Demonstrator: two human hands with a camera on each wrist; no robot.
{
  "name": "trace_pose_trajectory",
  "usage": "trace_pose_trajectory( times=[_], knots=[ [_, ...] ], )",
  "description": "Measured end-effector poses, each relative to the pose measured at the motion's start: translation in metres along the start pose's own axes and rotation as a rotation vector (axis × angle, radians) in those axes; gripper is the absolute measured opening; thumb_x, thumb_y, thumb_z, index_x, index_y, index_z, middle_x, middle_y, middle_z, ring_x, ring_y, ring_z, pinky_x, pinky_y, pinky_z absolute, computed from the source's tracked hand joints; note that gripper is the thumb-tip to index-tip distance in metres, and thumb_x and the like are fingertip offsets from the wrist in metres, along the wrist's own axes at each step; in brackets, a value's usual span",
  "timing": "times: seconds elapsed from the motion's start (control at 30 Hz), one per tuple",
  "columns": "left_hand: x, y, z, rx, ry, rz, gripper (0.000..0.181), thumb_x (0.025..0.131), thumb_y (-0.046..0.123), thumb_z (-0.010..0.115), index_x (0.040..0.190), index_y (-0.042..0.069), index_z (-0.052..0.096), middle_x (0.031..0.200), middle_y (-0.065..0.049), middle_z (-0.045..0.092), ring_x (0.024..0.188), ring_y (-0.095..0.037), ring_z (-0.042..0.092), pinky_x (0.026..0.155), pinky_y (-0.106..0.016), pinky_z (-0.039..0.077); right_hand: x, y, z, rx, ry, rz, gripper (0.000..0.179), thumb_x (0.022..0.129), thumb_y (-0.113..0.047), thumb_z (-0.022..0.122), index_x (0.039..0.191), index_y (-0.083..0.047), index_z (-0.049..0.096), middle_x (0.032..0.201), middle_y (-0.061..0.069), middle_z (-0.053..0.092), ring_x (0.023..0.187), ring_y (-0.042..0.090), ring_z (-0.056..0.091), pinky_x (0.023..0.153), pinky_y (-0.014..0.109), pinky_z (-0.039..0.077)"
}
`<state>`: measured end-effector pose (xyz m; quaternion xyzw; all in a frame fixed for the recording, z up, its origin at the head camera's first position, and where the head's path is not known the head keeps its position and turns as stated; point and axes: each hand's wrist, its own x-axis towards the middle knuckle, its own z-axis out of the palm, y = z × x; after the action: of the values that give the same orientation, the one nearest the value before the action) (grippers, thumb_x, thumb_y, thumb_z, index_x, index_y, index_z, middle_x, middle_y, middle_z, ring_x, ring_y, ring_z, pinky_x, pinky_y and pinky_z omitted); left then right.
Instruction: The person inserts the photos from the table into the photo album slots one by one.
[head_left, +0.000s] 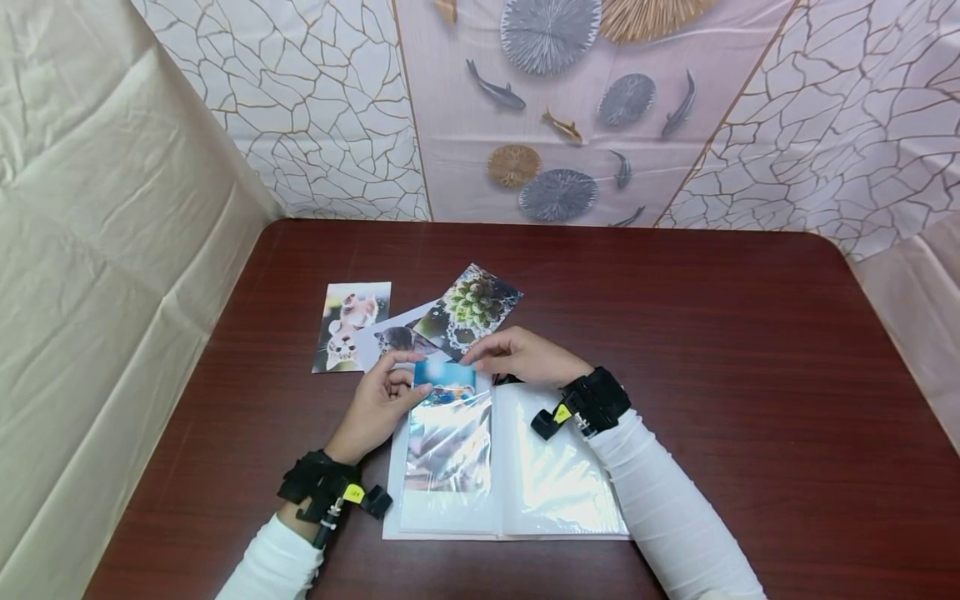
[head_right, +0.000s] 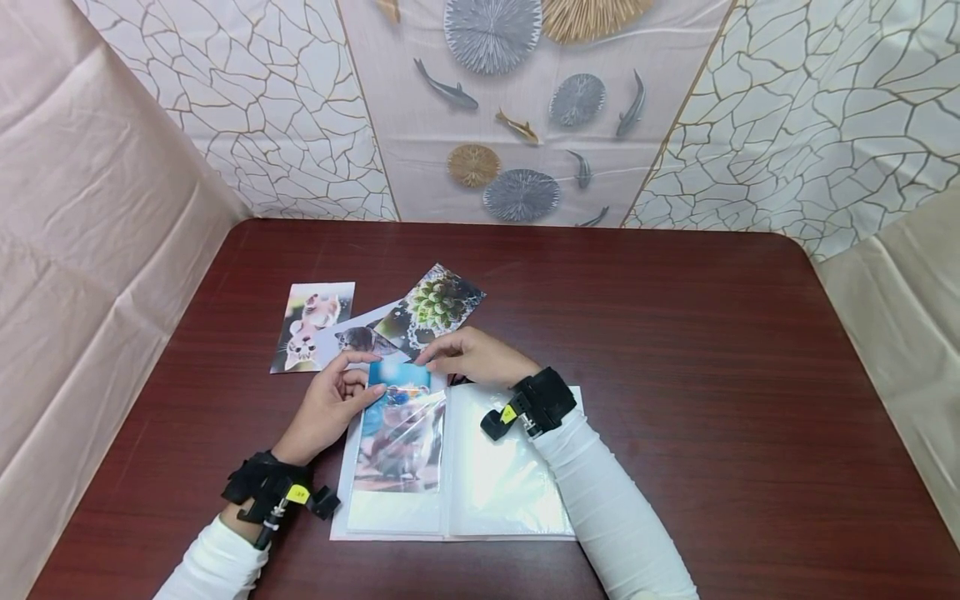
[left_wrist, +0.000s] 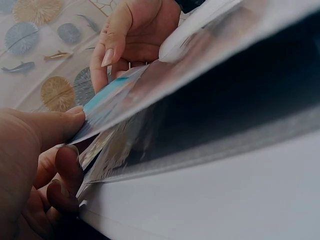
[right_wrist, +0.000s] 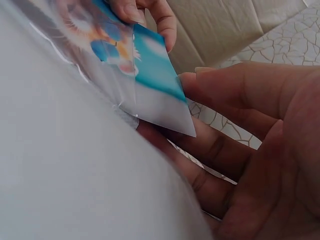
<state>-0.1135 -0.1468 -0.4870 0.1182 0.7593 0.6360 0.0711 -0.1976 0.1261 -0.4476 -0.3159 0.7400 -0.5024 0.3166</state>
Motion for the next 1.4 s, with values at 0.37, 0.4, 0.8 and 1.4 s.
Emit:
trace_pose_trajectory(
  times=[0.37,0.4,0.8,1.4],
  knots=[
    [0.0,0.0003,0.0002,0.028,0.012,-0.027,0.033,0.099,0.012,0.066,0.13,0.01,0.056,0.085,-0.014,0.061,0.061,-0.013,0.044,0.063,-0.024,0.039,0.001,-0.0007,0.0008,-0.022,-0.006,0.008,0.027,0.105,-0.014,0.056,0.127,-0.005,0.069,0.117,0.012,0.07,0.085,0.021,0.059,0.078,0.028,0.049],
    [0.0001,0.0001,0.0003,0.028,0.013,-0.026,0.032,0.099,0.013,0.066,0.13,0.01,0.057,0.085,-0.014,0.062,0.061,-0.013,0.045,0.063,-0.023,0.04,0.001,-0.0008,0.0008,-0.023,-0.008,0.009,0.027,0.105,-0.014,0.056,0.127,-0.005,0.069,0.117,0.012,0.07,0.086,0.021,0.059,0.078,0.028,0.049],
    [0.0015,-0.0018,0.0001,0.046,0.015,0.008,0.028,0.098,0.015,0.068,0.125,0.01,0.063,0.086,-0.014,0.066,0.06,-0.015,0.05,0.06,-0.024,0.042,0.0019,-0.002,0.0021,-0.016,-0.013,0.021,0.027,0.105,-0.014,0.055,0.125,-0.005,0.071,0.118,0.013,0.072,0.092,0.018,0.064,0.079,0.027,0.048],
    [0.0011,-0.0017,0.0001,0.1,0.029,-0.004,0.021,0.097,0.02,0.069,0.118,0.014,0.071,0.081,-0.011,0.061,0.057,-0.014,0.046,0.056,-0.024,0.041,0.0001,-0.0049,0.0038,-0.074,-0.027,0.012,0.027,0.106,-0.019,0.054,0.122,-0.01,0.073,0.117,0.007,0.074,0.102,0.014,0.066,0.089,0.029,0.049]
  ],
)
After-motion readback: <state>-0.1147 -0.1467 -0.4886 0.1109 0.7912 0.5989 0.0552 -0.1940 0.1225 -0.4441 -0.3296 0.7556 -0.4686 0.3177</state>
